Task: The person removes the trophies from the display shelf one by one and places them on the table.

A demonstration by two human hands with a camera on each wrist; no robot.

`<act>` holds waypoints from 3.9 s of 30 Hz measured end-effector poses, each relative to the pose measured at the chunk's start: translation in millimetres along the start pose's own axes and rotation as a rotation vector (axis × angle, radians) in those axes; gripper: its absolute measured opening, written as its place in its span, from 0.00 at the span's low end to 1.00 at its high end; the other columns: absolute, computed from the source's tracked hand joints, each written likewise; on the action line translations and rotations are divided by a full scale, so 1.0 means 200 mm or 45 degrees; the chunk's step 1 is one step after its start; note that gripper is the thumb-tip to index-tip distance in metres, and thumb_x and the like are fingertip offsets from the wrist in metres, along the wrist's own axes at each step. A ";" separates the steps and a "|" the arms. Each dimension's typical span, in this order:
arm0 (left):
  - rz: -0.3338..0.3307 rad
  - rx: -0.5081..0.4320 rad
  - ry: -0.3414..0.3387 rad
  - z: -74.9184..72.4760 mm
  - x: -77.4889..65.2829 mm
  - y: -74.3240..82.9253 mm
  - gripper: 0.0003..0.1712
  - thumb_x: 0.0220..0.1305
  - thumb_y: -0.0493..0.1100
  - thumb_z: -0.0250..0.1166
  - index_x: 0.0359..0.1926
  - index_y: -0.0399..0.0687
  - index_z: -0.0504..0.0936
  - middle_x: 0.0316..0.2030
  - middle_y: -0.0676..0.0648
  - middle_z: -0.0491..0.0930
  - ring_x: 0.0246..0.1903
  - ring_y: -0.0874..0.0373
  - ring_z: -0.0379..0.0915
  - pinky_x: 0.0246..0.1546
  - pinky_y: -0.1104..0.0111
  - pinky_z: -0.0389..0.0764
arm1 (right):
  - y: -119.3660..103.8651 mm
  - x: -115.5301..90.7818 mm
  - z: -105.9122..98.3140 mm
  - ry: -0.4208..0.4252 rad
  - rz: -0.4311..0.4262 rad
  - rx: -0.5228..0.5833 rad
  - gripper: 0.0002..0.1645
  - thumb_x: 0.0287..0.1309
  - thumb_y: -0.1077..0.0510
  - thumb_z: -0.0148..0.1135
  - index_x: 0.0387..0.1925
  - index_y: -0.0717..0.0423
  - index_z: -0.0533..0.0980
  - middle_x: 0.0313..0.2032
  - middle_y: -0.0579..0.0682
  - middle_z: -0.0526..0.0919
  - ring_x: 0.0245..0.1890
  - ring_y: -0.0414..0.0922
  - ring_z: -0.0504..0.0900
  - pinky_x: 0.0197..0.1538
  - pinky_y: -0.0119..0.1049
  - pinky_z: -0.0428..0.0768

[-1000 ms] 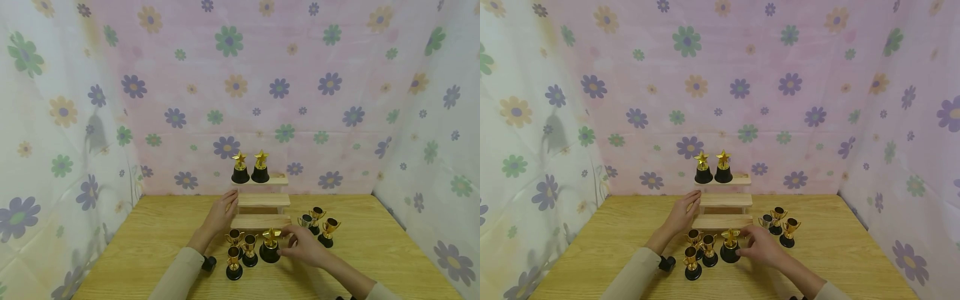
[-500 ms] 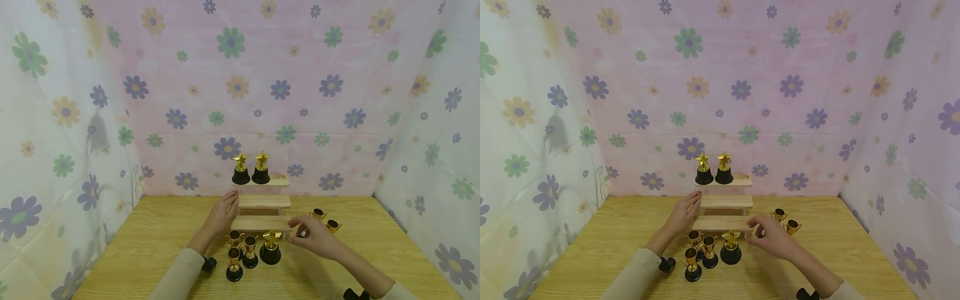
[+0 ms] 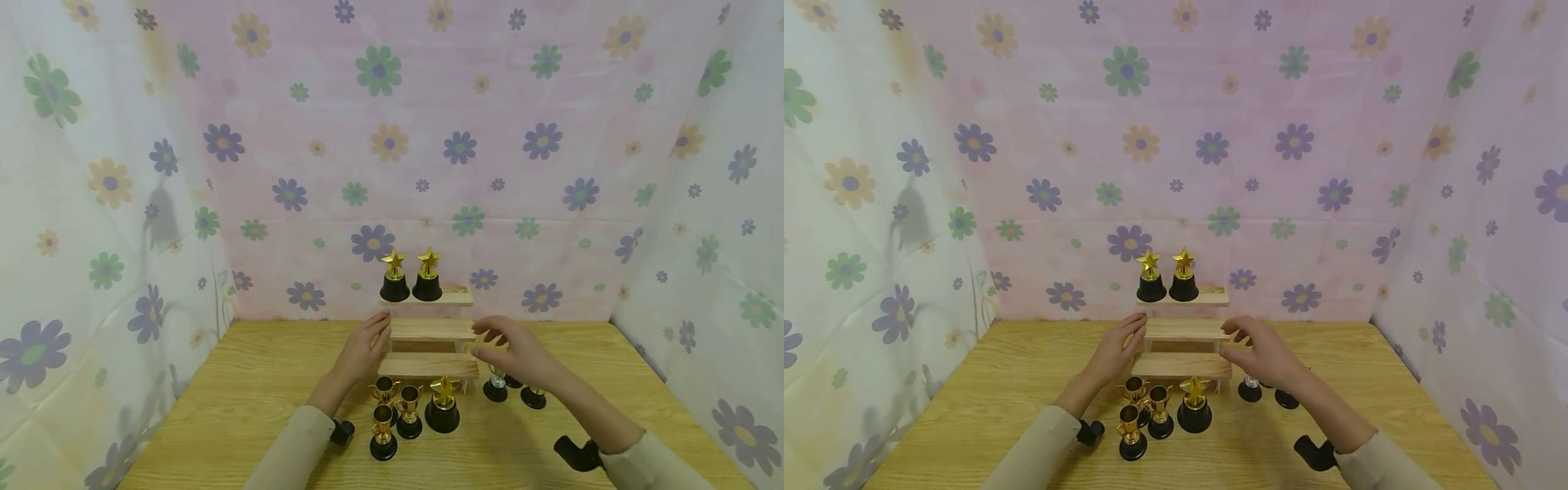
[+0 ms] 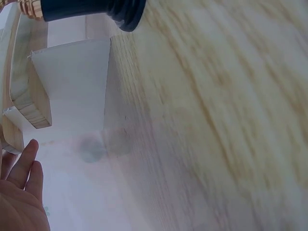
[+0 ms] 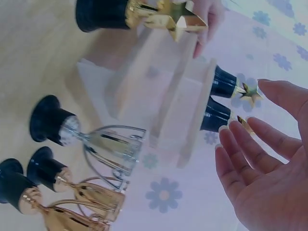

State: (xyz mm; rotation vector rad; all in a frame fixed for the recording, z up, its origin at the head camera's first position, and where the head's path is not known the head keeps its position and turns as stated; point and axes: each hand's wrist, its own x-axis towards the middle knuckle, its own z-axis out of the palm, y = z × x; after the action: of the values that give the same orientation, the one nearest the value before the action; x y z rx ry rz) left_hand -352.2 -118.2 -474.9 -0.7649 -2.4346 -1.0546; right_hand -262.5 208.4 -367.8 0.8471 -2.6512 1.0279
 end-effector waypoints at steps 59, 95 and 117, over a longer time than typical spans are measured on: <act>-0.030 0.007 -0.008 0.00 -0.01 0.00 0.25 0.82 0.47 0.52 0.69 0.34 0.74 0.70 0.37 0.71 0.71 0.41 0.65 0.70 0.50 0.69 | 0.12 0.59 0.15 -0.002 0.346 0.164 0.42 0.67 0.51 0.67 0.73 0.68 0.63 0.68 0.68 0.70 0.64 0.63 0.74 0.65 0.58 0.76; -0.054 -0.011 -0.012 0.01 0.00 -0.02 0.26 0.82 0.48 0.51 0.69 0.35 0.75 0.70 0.39 0.71 0.71 0.43 0.65 0.71 0.53 0.68 | 0.13 0.71 0.29 0.160 0.491 0.202 0.45 0.64 0.46 0.70 0.74 0.64 0.65 0.64 0.64 0.75 0.62 0.60 0.76 0.61 0.55 0.79; -0.054 0.003 -0.006 0.01 0.00 -0.01 0.26 0.82 0.48 0.51 0.69 0.36 0.75 0.70 0.39 0.71 0.71 0.44 0.66 0.71 0.54 0.69 | 0.12 0.72 0.32 0.217 0.493 0.154 0.37 0.64 0.47 0.71 0.67 0.62 0.72 0.58 0.61 0.81 0.56 0.58 0.80 0.58 0.53 0.81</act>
State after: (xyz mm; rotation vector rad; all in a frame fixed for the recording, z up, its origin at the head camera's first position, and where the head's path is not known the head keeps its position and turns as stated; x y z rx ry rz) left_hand -354.2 -117.9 -478.1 -0.7188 -2.4659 -1.0664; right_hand -391.5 116.1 -379.7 0.2482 -2.6825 1.2918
